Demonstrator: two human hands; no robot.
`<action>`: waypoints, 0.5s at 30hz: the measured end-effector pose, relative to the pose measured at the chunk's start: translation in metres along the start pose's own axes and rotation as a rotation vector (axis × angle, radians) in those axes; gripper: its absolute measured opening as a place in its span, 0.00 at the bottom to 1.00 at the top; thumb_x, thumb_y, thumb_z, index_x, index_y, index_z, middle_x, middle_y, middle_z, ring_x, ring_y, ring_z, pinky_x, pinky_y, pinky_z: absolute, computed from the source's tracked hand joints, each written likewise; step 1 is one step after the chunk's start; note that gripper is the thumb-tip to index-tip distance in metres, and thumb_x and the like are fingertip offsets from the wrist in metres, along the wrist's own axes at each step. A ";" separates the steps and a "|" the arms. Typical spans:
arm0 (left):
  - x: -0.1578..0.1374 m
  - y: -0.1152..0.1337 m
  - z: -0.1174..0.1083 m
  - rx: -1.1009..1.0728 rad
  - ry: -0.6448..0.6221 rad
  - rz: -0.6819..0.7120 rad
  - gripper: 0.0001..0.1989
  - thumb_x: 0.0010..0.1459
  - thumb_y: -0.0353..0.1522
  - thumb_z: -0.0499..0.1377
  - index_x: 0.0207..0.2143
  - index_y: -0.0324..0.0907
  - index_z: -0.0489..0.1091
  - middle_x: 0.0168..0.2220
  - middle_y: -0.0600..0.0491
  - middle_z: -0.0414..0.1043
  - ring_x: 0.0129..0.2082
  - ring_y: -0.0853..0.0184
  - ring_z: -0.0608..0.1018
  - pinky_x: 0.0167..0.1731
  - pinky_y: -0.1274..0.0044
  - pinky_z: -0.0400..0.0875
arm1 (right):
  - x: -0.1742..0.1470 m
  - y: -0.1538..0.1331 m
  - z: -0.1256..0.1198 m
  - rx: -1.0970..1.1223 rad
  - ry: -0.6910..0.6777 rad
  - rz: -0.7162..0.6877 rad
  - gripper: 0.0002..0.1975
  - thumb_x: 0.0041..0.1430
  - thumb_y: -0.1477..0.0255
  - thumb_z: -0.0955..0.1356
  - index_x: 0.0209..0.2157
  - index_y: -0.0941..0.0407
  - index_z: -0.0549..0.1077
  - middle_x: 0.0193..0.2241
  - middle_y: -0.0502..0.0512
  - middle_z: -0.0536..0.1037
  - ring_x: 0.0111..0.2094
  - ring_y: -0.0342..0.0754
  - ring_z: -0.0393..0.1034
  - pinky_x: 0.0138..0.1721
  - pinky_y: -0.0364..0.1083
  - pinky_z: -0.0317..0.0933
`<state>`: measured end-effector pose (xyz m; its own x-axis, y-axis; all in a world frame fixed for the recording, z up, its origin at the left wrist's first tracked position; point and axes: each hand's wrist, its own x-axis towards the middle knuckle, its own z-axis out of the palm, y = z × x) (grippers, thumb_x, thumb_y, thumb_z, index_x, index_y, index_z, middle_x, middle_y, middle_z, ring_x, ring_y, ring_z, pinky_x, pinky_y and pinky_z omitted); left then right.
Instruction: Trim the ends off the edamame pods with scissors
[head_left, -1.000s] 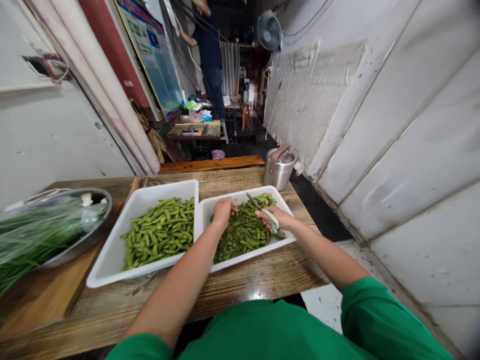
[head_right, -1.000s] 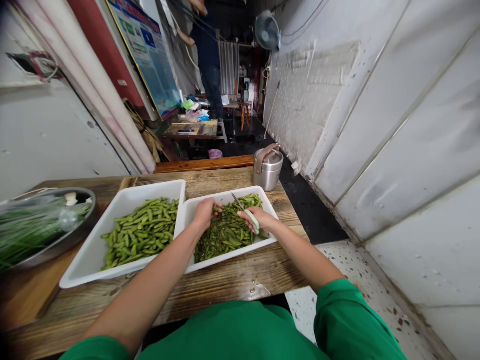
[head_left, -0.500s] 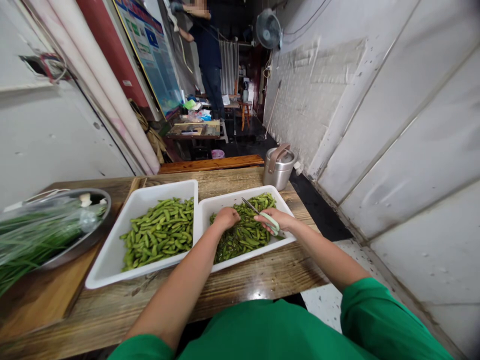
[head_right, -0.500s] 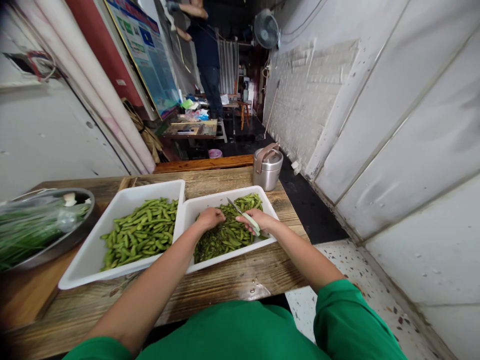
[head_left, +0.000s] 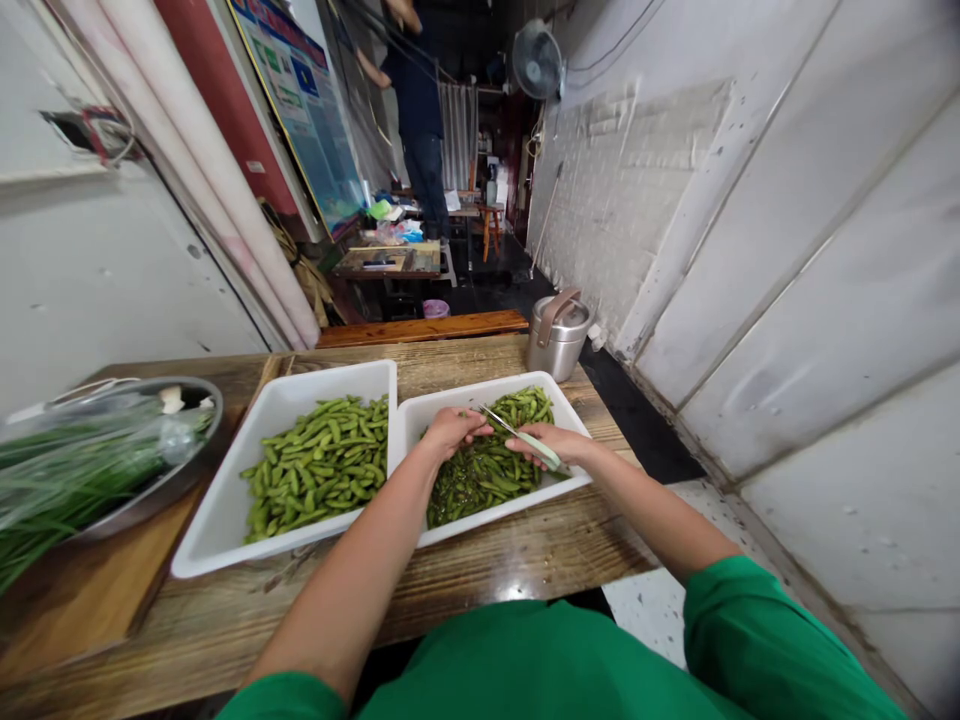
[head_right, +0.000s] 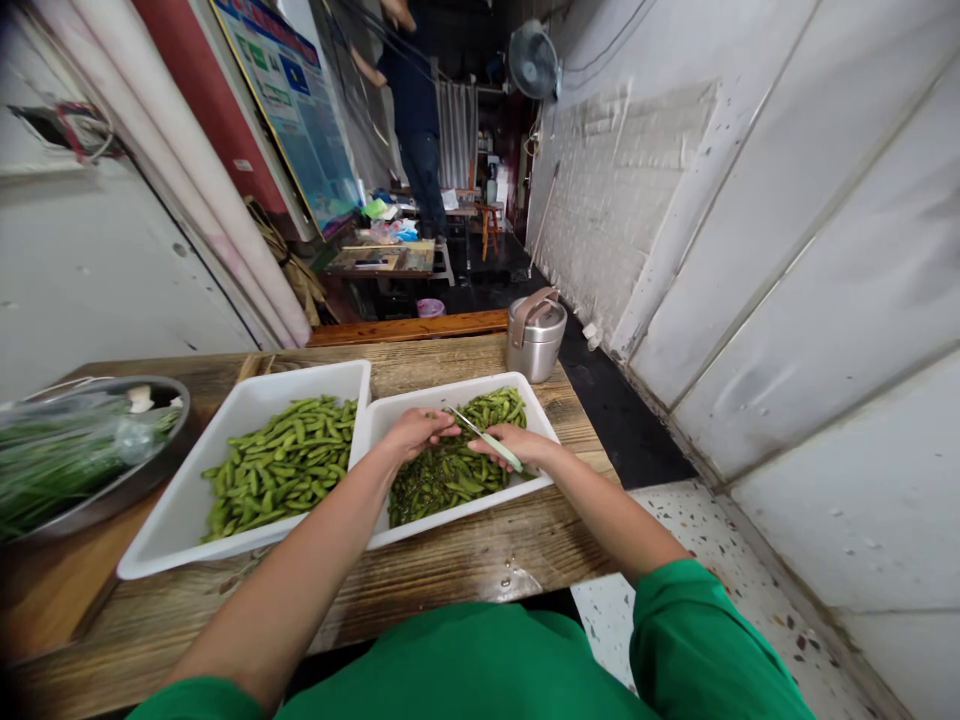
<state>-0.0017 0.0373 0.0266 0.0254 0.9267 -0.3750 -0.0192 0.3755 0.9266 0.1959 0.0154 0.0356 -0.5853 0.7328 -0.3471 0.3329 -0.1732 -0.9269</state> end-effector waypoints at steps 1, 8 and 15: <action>0.000 0.000 0.000 0.007 -0.003 0.009 0.08 0.41 0.27 0.64 0.23 0.34 0.67 0.22 0.46 0.72 0.25 0.68 0.76 0.13 0.86 0.52 | 0.000 0.001 0.000 -0.004 0.003 -0.011 0.19 0.46 0.57 0.68 0.23 0.58 0.61 0.13 0.42 0.61 0.11 0.34 0.53 0.10 0.35 0.50; 0.001 -0.001 -0.004 0.018 -0.011 -0.003 0.11 0.38 0.31 0.66 0.25 0.35 0.68 0.17 0.54 0.67 0.14 0.76 0.67 0.11 0.86 0.47 | -0.003 -0.001 0.002 -0.021 0.014 -0.025 0.20 0.45 0.58 0.69 0.18 0.58 0.58 0.08 0.41 0.58 0.07 0.35 0.51 0.07 0.37 0.45; -0.001 0.013 -0.010 -0.348 -0.123 -0.134 0.02 0.46 0.23 0.59 0.25 0.33 0.66 0.22 0.52 0.67 0.15 0.82 0.63 0.08 0.90 0.42 | -0.001 -0.004 0.003 0.094 -0.010 0.048 0.20 0.48 0.55 0.66 0.25 0.58 0.61 0.13 0.43 0.64 0.10 0.36 0.57 0.09 0.36 0.52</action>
<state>-0.0116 0.0417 0.0385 0.1699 0.8680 -0.4666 -0.3449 0.4959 0.7969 0.1930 0.0133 0.0396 -0.5779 0.7154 -0.3927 0.2901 -0.2697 -0.9182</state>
